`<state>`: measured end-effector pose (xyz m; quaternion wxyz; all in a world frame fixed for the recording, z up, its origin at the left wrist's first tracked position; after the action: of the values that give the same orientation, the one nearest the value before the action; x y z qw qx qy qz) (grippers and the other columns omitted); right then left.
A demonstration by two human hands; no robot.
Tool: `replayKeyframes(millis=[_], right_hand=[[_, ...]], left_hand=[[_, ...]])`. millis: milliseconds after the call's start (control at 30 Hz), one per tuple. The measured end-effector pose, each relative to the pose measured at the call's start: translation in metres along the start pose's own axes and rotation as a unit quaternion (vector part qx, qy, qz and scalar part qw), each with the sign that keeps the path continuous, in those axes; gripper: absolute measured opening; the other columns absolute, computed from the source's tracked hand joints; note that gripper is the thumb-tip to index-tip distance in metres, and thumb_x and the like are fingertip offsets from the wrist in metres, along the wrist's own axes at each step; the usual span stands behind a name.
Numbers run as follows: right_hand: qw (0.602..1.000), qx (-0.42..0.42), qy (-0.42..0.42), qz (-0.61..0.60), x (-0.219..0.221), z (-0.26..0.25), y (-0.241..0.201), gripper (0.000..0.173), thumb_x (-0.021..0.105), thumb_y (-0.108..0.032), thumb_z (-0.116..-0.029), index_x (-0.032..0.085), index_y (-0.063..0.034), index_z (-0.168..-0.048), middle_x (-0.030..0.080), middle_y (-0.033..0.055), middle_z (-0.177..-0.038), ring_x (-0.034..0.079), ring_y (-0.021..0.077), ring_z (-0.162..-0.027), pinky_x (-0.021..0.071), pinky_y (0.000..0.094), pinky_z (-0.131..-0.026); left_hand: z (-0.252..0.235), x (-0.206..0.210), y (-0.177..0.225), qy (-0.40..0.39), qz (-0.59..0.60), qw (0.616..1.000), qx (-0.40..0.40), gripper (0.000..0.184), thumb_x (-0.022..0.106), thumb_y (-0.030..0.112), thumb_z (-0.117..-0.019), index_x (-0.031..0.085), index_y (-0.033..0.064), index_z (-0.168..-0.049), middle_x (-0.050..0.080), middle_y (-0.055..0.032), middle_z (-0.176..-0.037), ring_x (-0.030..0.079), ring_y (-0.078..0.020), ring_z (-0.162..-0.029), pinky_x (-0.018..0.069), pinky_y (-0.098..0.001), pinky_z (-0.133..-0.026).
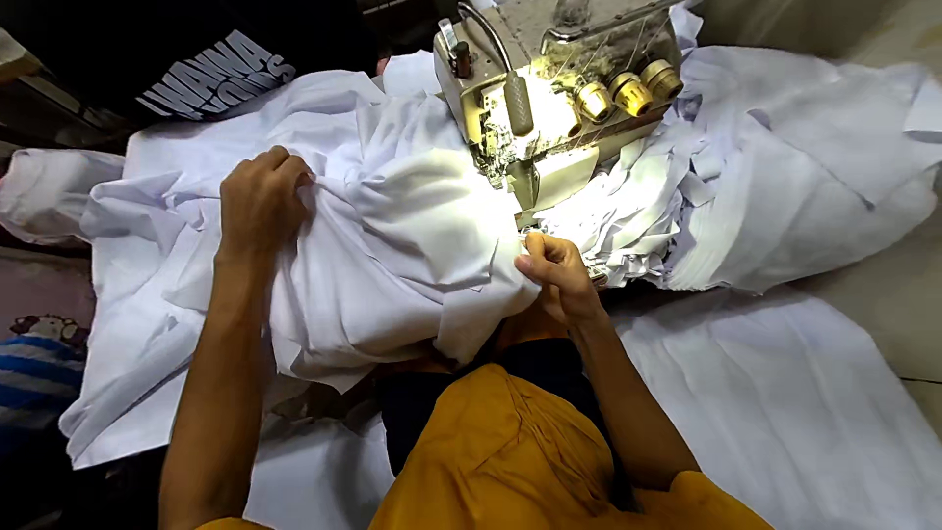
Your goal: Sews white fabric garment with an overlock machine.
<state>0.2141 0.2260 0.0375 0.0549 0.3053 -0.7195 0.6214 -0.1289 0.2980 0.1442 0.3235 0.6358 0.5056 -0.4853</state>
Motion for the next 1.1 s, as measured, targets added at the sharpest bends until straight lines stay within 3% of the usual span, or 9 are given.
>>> replayKeyframes(millis=[133,200,333,433,700,767,867,1000,1100], right_hand=[[0.986,0.085,0.082,0.118,-0.004,0.018,-0.001,0.032,0.068,-0.011,-0.0926,0.053,-0.0088,-0.12,0.069,0.0068,-0.075,0.069,0.0127,-0.063,0.0594,0.0281,-0.062],[0.955,0.07,0.132,0.256,-0.004,0.029,-0.016,0.036,0.07,-0.018,-0.0948,0.056,-0.0103,-0.127,0.074,0.004,-0.078,0.071,0.0117,-0.064,0.0603,0.0264,-0.059],[0.87,-0.013,0.188,0.456,0.001,0.042,-0.036,0.023,0.073,-0.036,-0.0927,0.07,-0.0141,-0.1,0.07,-0.006,-0.072,0.065,-0.0004,-0.062,0.0541,0.0192,-0.055],[0.891,-0.059,0.155,0.423,0.009,0.041,-0.043,0.023,0.07,-0.029,-0.0942,0.067,-0.0109,-0.08,0.061,-0.0059,-0.069,0.057,-0.0029,-0.061,0.0482,0.0144,-0.056],[0.992,0.077,0.054,0.084,0.005,0.029,-0.027,0.023,0.069,-0.018,-0.0919,0.053,-0.0136,-0.075,0.055,-0.0032,-0.069,0.056,0.0051,-0.065,0.0507,0.0231,-0.064],[0.99,0.133,0.051,0.02,0.004,0.024,-0.02,0.012,0.066,-0.02,-0.0907,0.057,-0.0128,-0.091,0.064,-0.0002,-0.076,0.065,0.0072,-0.071,0.0575,0.0271,-0.07],[0.984,0.175,0.042,0.001,0.0,0.019,-0.01,0.035,0.063,-0.022,-0.0918,0.061,-0.008,-0.124,0.072,0.0053,-0.094,0.07,0.0104,-0.083,0.0598,0.0299,-0.078],[0.982,0.102,0.095,0.131,-0.004,0.015,-0.018,0.016,0.071,-0.017,-0.0913,0.069,-0.0042,-0.101,0.069,0.004,-0.075,0.065,0.0088,-0.065,0.0563,0.0258,-0.062],[0.876,-0.013,0.189,0.444,-0.005,0.021,-0.047,0.024,0.076,-0.034,-0.0879,0.063,-0.0158,-0.08,0.046,-0.008,-0.055,0.042,0.0034,-0.046,0.0346,0.0225,-0.045]], left_hand=[[0.024,-0.011,0.014,0.096,0.014,0.993,-0.068,0.029,0.042,0.012,-0.1065,0.059,-0.0018,-0.126,0.059,-0.0318,-0.124,0.055,-0.0532,-0.116,0.043,-0.0651,-0.094],[0.054,-0.035,0.06,0.14,0.032,0.987,-0.07,0.032,0.043,0.012,-0.1039,0.058,0.0004,-0.13,0.054,-0.0265,-0.136,0.048,-0.0471,-0.129,0.0382,-0.0594,-0.107],[0.112,-0.021,0.197,0.199,0.087,0.973,0.083,0.023,0.06,0.019,-0.0986,0.068,0.0099,-0.119,0.067,-0.0127,-0.119,0.059,-0.0309,-0.117,0.0392,-0.0476,-0.106],[0.113,0.007,0.247,0.191,0.076,0.971,0.119,0.025,0.059,0.019,-0.1003,0.066,0.0181,-0.124,0.066,-0.0039,-0.122,0.056,-0.0241,-0.109,0.0355,-0.0411,-0.099],[0.071,0.014,0.228,0.23,0.018,0.971,0.058,0.024,0.061,0.018,-0.0984,0.068,0.0124,-0.121,0.065,-0.0087,-0.12,0.059,-0.0267,-0.108,0.0395,-0.0426,-0.098],[0.069,0.004,0.226,0.24,0.058,0.967,0.063,0.02,0.057,0.015,-0.099,0.07,0.0089,-0.112,0.068,-0.0102,-0.109,0.062,-0.0269,-0.104,0.0427,-0.0416,-0.1],[0.059,-0.021,0.218,0.237,0.165,0.956,0.058,0.02,0.045,0.007,-0.0992,0.064,0.0018,-0.102,0.065,-0.0149,-0.093,0.062,-0.0311,-0.092,0.0485,-0.0411,-0.085],[0.034,-0.043,0.226,0.104,0.286,0.952,0.008,0.032,0.047,0.028,-0.1072,0.052,-0.001,-0.12,0.059,-0.0135,-0.098,0.06,-0.0234,-0.088,0.0521,-0.0365,-0.076],[0.029,-0.054,0.235,0.067,0.239,0.969,0.006,0.034,0.062,0.014,-0.0972,0.051,-0.0003,-0.126,0.064,-0.0144,-0.099,0.066,-0.0261,-0.081,0.0561,-0.0392,-0.068]])
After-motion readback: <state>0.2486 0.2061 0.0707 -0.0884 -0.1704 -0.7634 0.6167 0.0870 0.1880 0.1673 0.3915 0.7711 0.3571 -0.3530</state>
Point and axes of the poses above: each hand's wrist, its own z-axis away from the middle knuckle, its own x-axis out of the palm, y = z × x, the point moved 7 cm from there along -z, towards the middle knuckle
